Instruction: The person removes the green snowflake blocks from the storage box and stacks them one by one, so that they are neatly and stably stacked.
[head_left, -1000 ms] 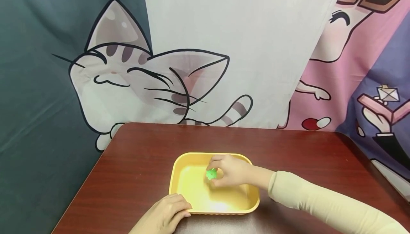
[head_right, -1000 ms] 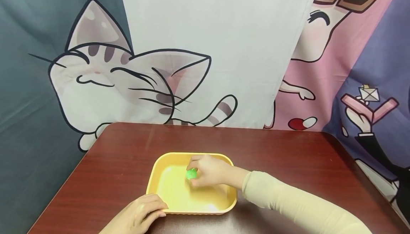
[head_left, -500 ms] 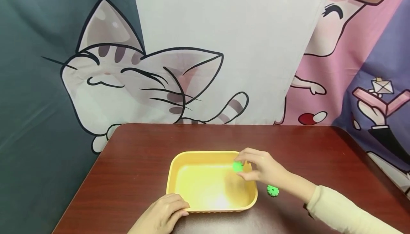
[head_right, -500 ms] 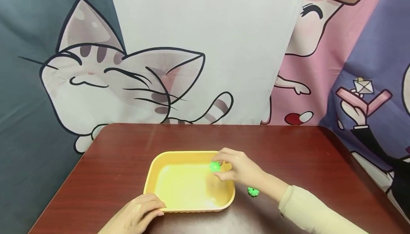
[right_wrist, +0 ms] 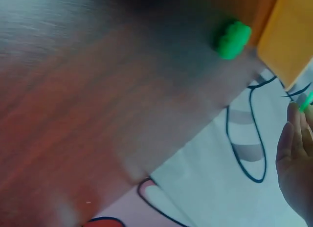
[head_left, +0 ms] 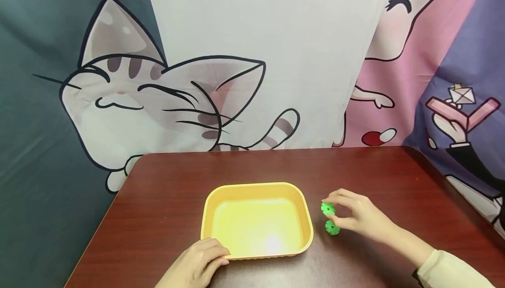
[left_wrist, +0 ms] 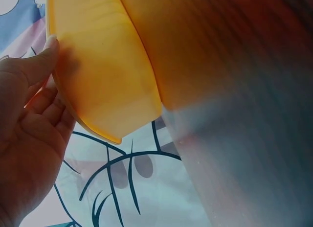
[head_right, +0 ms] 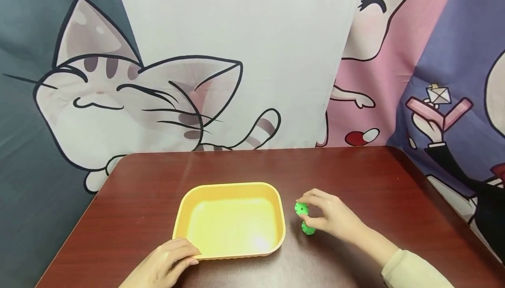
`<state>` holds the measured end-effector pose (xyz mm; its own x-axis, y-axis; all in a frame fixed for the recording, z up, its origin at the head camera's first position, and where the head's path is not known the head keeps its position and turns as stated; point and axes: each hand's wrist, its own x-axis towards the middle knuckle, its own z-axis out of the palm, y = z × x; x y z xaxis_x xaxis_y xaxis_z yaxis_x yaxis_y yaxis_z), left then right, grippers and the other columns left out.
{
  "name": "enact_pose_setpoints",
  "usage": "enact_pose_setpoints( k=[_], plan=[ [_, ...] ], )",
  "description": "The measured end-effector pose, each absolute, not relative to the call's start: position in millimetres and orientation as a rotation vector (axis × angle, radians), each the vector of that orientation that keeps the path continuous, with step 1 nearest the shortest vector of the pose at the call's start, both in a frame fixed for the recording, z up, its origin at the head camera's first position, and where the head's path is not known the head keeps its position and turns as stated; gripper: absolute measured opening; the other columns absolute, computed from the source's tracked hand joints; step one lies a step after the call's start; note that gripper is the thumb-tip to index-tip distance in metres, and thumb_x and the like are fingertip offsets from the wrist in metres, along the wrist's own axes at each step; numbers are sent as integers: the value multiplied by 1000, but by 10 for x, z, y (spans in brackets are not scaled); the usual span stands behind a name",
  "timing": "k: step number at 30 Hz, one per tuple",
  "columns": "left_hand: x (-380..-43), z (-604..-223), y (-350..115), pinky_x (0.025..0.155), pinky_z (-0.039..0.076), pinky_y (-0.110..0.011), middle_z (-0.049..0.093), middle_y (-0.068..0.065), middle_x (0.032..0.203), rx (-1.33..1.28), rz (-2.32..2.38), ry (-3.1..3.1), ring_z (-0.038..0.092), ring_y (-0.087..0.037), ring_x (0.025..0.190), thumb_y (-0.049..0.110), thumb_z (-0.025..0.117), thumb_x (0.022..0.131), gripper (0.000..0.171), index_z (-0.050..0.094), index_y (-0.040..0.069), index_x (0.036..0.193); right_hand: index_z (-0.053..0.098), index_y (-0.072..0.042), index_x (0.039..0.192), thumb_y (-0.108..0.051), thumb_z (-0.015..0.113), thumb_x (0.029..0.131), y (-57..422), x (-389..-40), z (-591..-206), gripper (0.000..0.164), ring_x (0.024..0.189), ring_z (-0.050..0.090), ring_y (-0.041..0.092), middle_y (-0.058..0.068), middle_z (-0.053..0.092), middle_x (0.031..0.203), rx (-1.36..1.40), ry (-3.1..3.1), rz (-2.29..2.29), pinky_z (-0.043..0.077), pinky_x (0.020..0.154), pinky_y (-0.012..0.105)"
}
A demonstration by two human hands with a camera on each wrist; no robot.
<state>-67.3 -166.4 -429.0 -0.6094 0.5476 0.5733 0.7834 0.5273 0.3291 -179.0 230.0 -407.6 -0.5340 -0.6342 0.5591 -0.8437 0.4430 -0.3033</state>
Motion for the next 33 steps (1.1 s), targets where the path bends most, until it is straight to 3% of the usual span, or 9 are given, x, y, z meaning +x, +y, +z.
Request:
enact_pose_setpoints(
  k=[9, 17, 24, 33],
  plan=[
    [-665, -4291, -1654, 70, 40, -7, 59, 14, 83, -1074, -815, -2383, 52, 3, 75, 17, 64, 89, 5, 66, 16, 85, 68, -18, 96, -12, 81, 63, 2471, -1720, -4292, 35, 81, 56, 2, -13, 58, 95, 1283, -2407, 634, 42, 75, 8],
    [-654, -4285, -1658, 70, 40, -7, 59, 15, 83, -1050, -818, -2399, 52, 3, 75, 17, 65, 88, 3, 66, 17, 85, 69, -19, 93, -14, 78, 60, 2498, -1749, -4434, 35, 82, 57, 4, -12, 59, 94, 1347, -2325, 494, 44, 74, 17],
    [-655, -4276, -1657, 70, 40, -8, 59, 15, 83, -1050, -821, -2404, 52, 3, 75, 15, 67, 86, 3, 66, 17, 84, 68, -23, 91, -21, 81, 62, 2478, -1729, -4472, 32, 80, 55, 2, -16, 59, 92, 1255, -2389, 396, 44, 72, 24],
    [-659, -4263, -1661, 69, 40, -7, 59, 14, 82, -1071, -823, -2379, 52, 2, 74, 21, 60, 92, 10, 66, 16, 85, 69, -22, 91, -26, 81, 66, 2472, -1712, -4473, 28, 82, 56, 3, -16, 58, 91, 1227, -2440, 338, 47, 73, 28]
  ],
)
